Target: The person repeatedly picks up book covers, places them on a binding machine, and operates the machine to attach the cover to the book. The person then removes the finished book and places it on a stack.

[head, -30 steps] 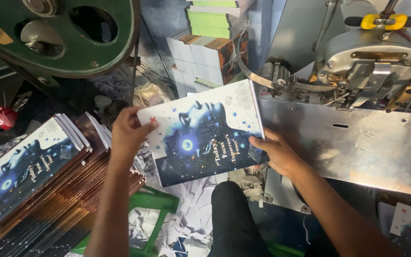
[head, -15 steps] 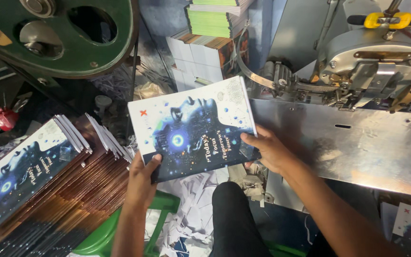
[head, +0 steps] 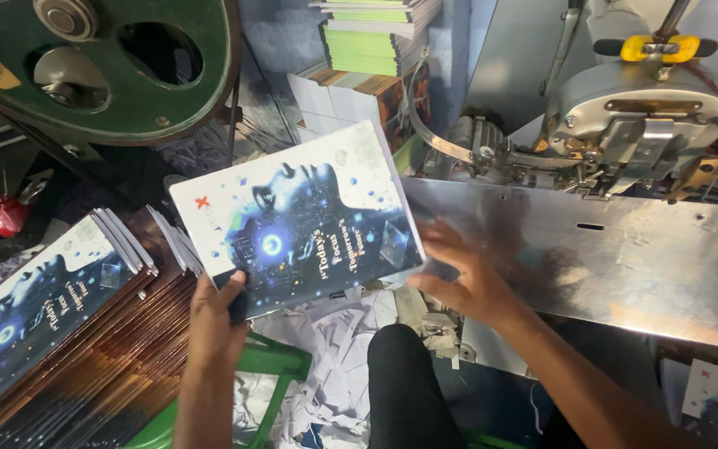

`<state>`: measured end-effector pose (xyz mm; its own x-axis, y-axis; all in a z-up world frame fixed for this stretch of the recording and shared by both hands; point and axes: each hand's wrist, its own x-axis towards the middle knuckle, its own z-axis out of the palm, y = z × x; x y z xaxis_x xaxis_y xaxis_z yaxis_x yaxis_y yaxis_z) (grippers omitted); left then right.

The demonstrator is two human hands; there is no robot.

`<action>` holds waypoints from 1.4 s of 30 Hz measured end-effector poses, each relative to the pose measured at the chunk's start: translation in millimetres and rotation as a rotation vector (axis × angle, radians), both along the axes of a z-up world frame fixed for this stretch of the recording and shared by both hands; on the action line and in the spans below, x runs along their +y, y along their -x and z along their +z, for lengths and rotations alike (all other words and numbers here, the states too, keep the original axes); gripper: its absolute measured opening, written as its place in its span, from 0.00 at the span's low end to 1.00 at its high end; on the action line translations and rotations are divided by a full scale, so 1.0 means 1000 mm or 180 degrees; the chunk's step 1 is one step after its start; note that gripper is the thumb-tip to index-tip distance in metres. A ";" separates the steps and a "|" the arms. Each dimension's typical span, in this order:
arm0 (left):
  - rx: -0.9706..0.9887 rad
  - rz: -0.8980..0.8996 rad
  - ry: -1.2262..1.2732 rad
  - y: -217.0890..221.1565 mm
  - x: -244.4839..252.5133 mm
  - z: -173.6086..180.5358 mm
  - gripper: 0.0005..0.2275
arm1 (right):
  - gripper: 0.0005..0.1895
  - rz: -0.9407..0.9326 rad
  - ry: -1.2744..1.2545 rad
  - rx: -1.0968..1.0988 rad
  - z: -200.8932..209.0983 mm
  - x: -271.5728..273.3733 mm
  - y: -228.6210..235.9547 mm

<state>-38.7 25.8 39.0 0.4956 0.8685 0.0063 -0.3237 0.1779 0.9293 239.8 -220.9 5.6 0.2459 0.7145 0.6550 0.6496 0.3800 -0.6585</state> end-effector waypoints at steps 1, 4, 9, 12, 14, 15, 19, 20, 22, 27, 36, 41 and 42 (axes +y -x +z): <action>0.0156 0.0039 0.0014 0.003 0.002 0.007 0.15 | 0.20 -0.0069 0.0045 -0.0121 0.002 -0.001 0.001; 0.0391 0.0001 0.0092 0.004 0.014 0.025 0.15 | 0.11 0.0157 0.0359 0.0205 0.011 -0.004 0.000; 0.0445 -0.0333 0.0252 -0.007 0.050 0.058 0.14 | 0.13 0.0324 0.0422 0.0433 0.019 0.006 0.003; 0.0539 -0.0428 0.0396 -0.017 0.070 0.079 0.18 | 0.14 0.0108 0.0323 0.0183 0.017 0.020 -0.006; 0.0415 -0.0990 0.0092 -0.024 0.080 0.089 0.27 | 0.16 0.0163 0.0109 0.0314 0.014 0.031 -0.018; 0.0367 -0.1088 0.0001 -0.031 0.083 0.089 0.26 | 0.16 0.0223 0.0086 0.0828 0.012 0.037 -0.023; 0.0216 -0.1445 -0.0214 -0.062 0.098 0.076 0.25 | 0.16 0.0389 0.0066 0.2239 0.002 0.051 -0.042; 0.0184 -0.1528 -0.0223 -0.068 0.101 0.069 0.25 | 0.16 0.0407 0.0095 0.2431 0.000 0.050 -0.047; -0.0559 -0.1762 0.0206 -0.082 0.110 0.054 0.17 | 0.17 0.0194 0.0194 0.2629 -0.004 0.050 -0.057; -0.0132 -0.1105 -0.0093 -0.128 0.125 0.011 0.06 | 0.17 -0.0012 0.0268 0.2838 -0.015 0.046 -0.078; 0.0704 -0.0431 -0.0224 -0.192 0.135 -0.054 0.08 | 0.20 -0.1073 0.0666 0.2546 -0.027 0.037 -0.093; 0.0914 -0.0249 -0.0351 -0.209 0.125 -0.066 0.07 | 0.22 -0.1743 0.1159 0.2093 -0.016 0.017 -0.087; 0.0949 -0.0227 -0.0415 -0.211 0.120 -0.067 0.07 | 0.22 -0.1818 0.1199 0.2048 -0.013 0.015 -0.086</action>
<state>172.3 145.8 -27.9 0.5519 0.8330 -0.0393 -0.0249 0.0636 0.9977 325.8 -206.1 -7.4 0.8592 0.5112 0.0212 0.1401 -0.1953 -0.9707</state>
